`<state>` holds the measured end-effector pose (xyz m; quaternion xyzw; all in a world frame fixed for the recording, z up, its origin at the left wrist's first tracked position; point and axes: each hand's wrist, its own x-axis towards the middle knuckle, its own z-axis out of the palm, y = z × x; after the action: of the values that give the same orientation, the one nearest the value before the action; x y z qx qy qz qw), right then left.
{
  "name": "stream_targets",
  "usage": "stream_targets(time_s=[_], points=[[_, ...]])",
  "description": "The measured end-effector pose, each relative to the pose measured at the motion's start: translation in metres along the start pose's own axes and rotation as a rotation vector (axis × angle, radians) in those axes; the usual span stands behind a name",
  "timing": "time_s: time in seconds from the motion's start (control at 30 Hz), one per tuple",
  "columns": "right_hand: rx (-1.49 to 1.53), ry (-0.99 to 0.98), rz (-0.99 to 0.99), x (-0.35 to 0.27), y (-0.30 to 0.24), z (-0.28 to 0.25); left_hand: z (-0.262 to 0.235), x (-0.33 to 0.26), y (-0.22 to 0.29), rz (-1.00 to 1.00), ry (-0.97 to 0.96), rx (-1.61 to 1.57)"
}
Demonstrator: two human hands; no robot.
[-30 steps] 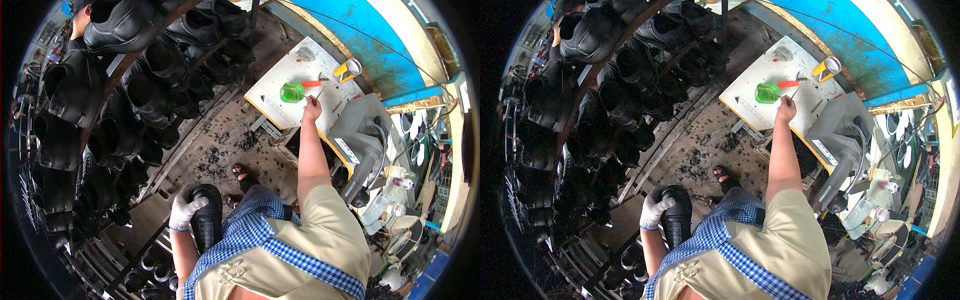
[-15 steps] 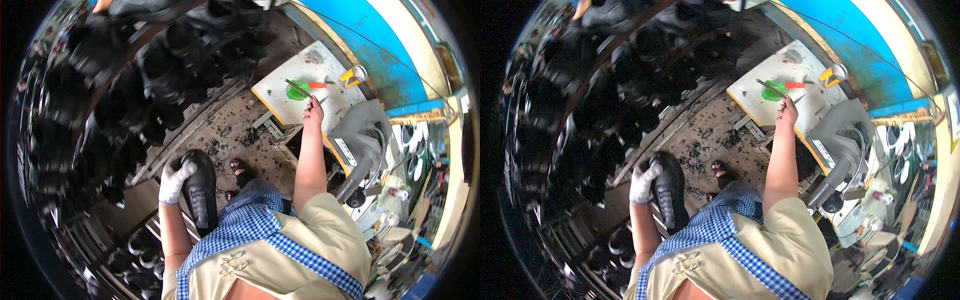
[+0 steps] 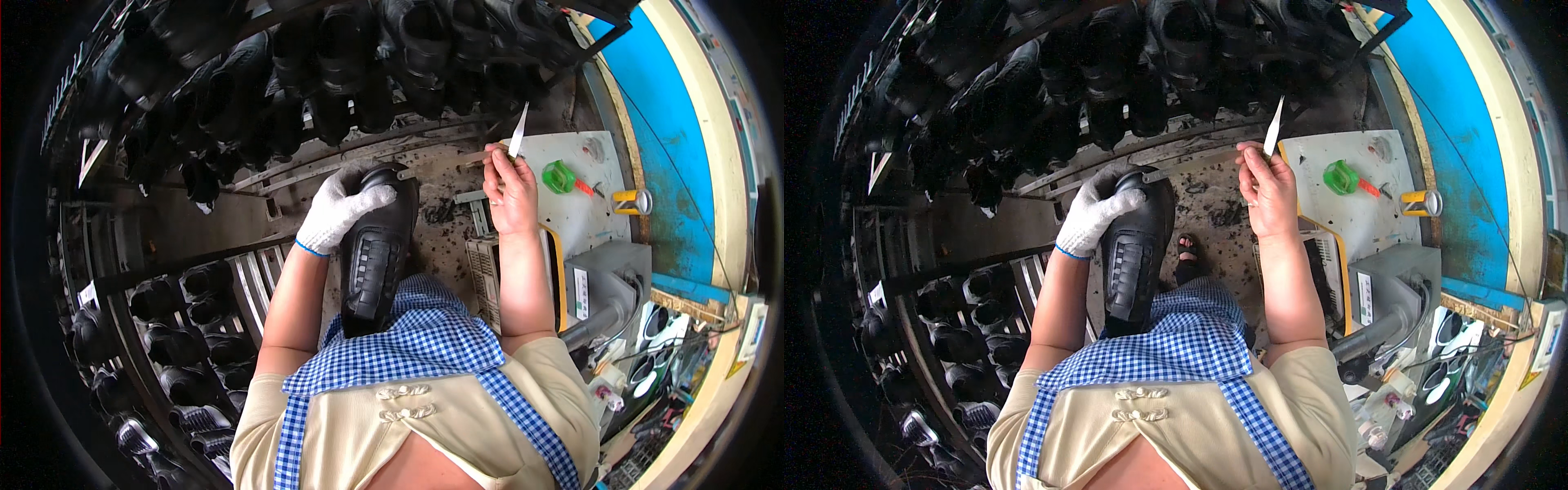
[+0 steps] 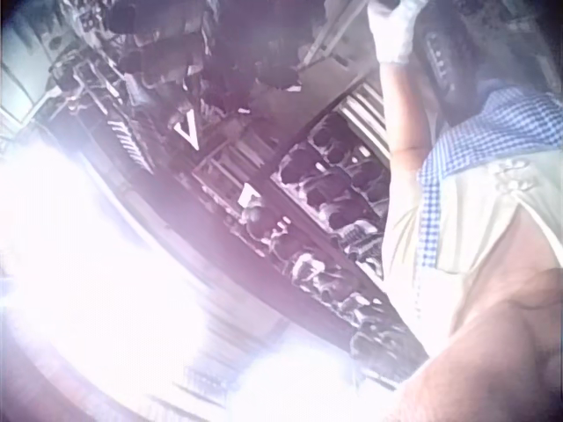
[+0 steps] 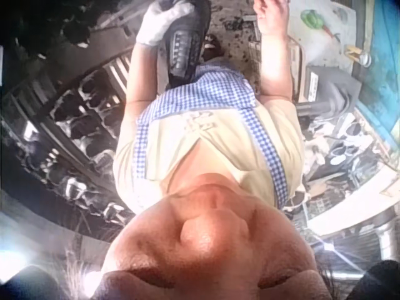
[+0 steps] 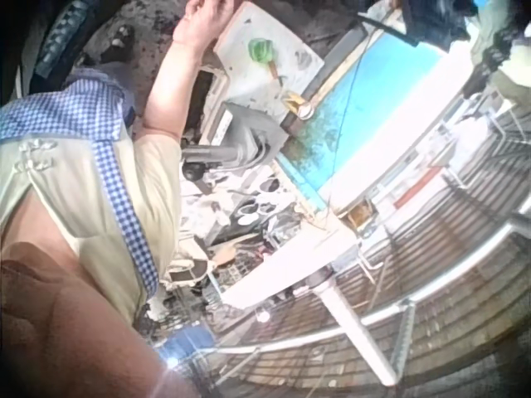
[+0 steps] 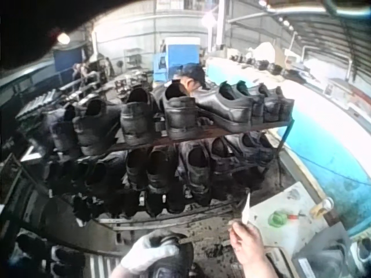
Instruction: Use a small knife to trim excess material from the edges of finished shoes.
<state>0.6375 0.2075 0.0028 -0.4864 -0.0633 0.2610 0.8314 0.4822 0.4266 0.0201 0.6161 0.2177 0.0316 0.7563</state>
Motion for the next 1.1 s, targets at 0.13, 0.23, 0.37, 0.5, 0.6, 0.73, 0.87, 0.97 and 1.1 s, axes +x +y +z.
stream_targets(time_s=[0.13,0.23,0.37,0.5,0.6,0.73,0.87,0.97,1.1], points=[[-0.162,0.01,-0.124,-0.003,0.006,0.017,-0.006,-0.008,0.003,-0.03,0.049,0.007],[-0.433,-0.082,-0.47,-0.008,0.006,0.018,-0.009,-0.006,-0.001,-0.025,0.045,-0.002],[-0.555,-0.237,-0.688,-0.015,-0.004,0.019,-0.007,0.0,-0.002,-0.016,0.035,-0.019],[-0.435,0.229,-0.591,0.002,-0.023,-0.036,-0.008,0.006,-0.008,0.011,0.011,-0.044],[-0.467,0.583,-0.592,0.033,-0.014,-0.145,-0.012,0.009,-0.011,0.034,0.035,-0.036],[-0.83,1.07,-0.668,0.045,0.019,-0.283,-0.019,0.014,-0.016,-0.006,0.078,-0.015],[-0.654,1.261,-0.468,0.043,0.038,-0.344,-0.018,0.019,-0.014,-0.016,0.105,-0.065],[-0.466,1.304,-0.445,0.041,0.047,-0.364,-0.017,0.02,-0.008,0.002,0.096,-0.024],[0.025,1.211,-0.251,0.042,0.011,-0.282,-0.019,0.008,-0.008,0.045,0.172,-0.043]])
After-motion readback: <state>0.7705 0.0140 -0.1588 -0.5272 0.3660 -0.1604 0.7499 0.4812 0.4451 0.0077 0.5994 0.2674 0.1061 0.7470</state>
